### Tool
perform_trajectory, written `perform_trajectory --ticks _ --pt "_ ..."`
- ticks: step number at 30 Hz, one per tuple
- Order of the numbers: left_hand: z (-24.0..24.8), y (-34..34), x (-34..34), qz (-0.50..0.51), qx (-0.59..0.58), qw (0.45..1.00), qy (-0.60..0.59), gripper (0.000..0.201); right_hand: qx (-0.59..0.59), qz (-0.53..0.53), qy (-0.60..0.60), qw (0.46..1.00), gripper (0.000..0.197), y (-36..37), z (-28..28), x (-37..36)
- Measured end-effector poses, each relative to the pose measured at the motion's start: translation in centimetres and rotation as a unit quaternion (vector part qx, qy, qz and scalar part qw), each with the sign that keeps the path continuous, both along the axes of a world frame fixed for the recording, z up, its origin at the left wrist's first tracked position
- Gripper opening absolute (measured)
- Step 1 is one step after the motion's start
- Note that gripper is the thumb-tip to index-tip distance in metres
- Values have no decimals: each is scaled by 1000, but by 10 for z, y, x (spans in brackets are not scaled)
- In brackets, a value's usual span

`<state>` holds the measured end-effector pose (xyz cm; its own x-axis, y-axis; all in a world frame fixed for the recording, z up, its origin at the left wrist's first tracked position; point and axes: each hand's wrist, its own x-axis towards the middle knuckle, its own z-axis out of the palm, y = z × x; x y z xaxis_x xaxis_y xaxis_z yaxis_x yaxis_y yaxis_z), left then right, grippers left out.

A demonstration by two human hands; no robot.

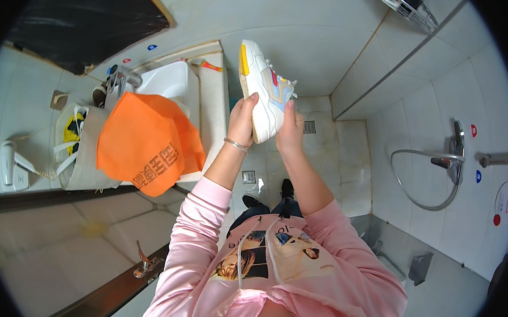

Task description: The person wipes a pair of white sneakers with an orange cloth in a bathroom, then places them on the sink. They open a purple backpack, remove a white tote bag, and continue wiping the shoes. Finally, they fold the orange cloth on a nearby table.

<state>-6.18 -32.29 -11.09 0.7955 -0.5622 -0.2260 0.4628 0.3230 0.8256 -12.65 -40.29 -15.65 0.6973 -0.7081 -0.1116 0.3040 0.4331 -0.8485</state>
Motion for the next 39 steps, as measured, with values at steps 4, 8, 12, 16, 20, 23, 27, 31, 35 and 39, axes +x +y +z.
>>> perform_trajectory --ticks 4,8,12,16,20,23,27,31,35,39 --pt "-4 -16 -3 36 7 999 35 56 54 -13 12 998 51 -13 -1 8" --pt "-1 -27 -5 65 59 996 4 57 127 -42 -25 991 51 -18 6 11" --pt "2 -40 -2 86 113 989 -29 56 207 -70 -48 975 50 -22 17 16" --pt "3 -51 3 104 138 984 -36 57 226 -91 -59 968 48 -27 23 20" --pt "1 -53 5 106 159 981 -33 56 241 -122 -52 961 47 -29 18 27" --pt "-3 -49 6 101 157 982 -22 58 223 -121 -30 967 43 -28 9 31" --pt "-5 -32 15 31 73 996 34 62 -64 11 126 990 33 -27 -1 16" --pt "4 3 37 -85 -59 990 98 63 -442 -35 -57 894 27 -38 1 -10" --pt "7 20 42 -72 -108 987 97 64 -376 -22 -26 926 36 -57 12 -22" --pt "11 18 37 -81 -139 983 88 61 -526 48 -99 843 47 -45 19 -15"
